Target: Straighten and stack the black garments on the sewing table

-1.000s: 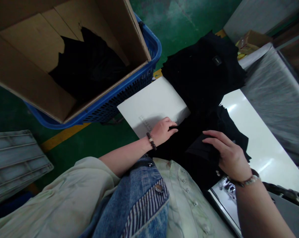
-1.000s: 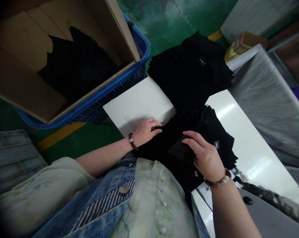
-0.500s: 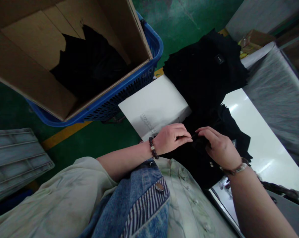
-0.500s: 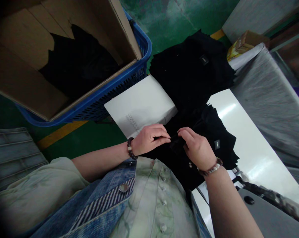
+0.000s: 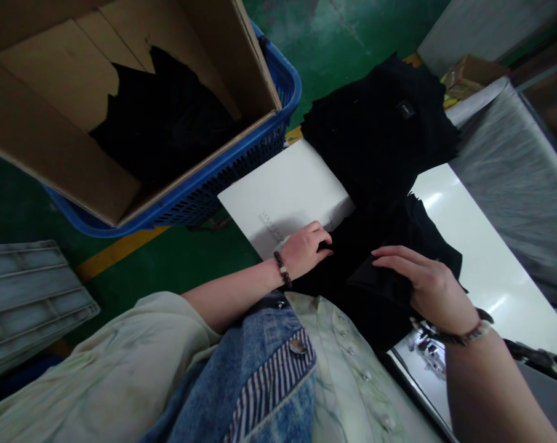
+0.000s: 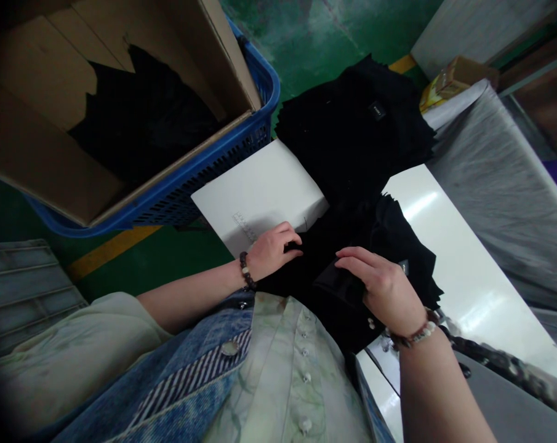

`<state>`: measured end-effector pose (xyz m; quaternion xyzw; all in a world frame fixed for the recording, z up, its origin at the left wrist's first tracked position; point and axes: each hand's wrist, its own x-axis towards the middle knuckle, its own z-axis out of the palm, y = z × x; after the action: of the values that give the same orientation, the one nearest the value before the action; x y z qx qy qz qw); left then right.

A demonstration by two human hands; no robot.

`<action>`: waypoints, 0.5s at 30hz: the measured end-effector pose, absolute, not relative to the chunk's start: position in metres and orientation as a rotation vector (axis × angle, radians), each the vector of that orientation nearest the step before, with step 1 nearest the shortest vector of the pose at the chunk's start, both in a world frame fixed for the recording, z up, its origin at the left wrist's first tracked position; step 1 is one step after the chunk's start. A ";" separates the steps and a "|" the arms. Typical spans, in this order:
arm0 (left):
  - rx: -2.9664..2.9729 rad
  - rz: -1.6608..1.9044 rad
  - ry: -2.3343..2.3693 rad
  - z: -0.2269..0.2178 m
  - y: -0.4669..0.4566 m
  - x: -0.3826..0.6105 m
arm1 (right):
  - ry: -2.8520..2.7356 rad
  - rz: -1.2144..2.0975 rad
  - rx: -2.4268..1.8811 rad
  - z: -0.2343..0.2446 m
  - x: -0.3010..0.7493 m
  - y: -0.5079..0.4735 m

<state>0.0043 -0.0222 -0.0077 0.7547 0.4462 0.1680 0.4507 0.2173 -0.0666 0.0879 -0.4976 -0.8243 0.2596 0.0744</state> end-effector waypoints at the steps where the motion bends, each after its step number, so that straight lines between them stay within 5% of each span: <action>1: 1.885 0.425 1.093 -0.007 -0.022 0.004 | -2.492 0.765 -1.485 0.088 0.216 -0.065; 15: 1.943 0.586 1.012 0.007 -0.029 0.011 | -2.768 0.540 -1.692 0.083 0.191 -0.055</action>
<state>0.0107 -0.0288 0.0068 0.7763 0.4043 0.2340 0.4231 0.1912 -0.0553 0.0829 -0.5130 -0.8394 0.1639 -0.0735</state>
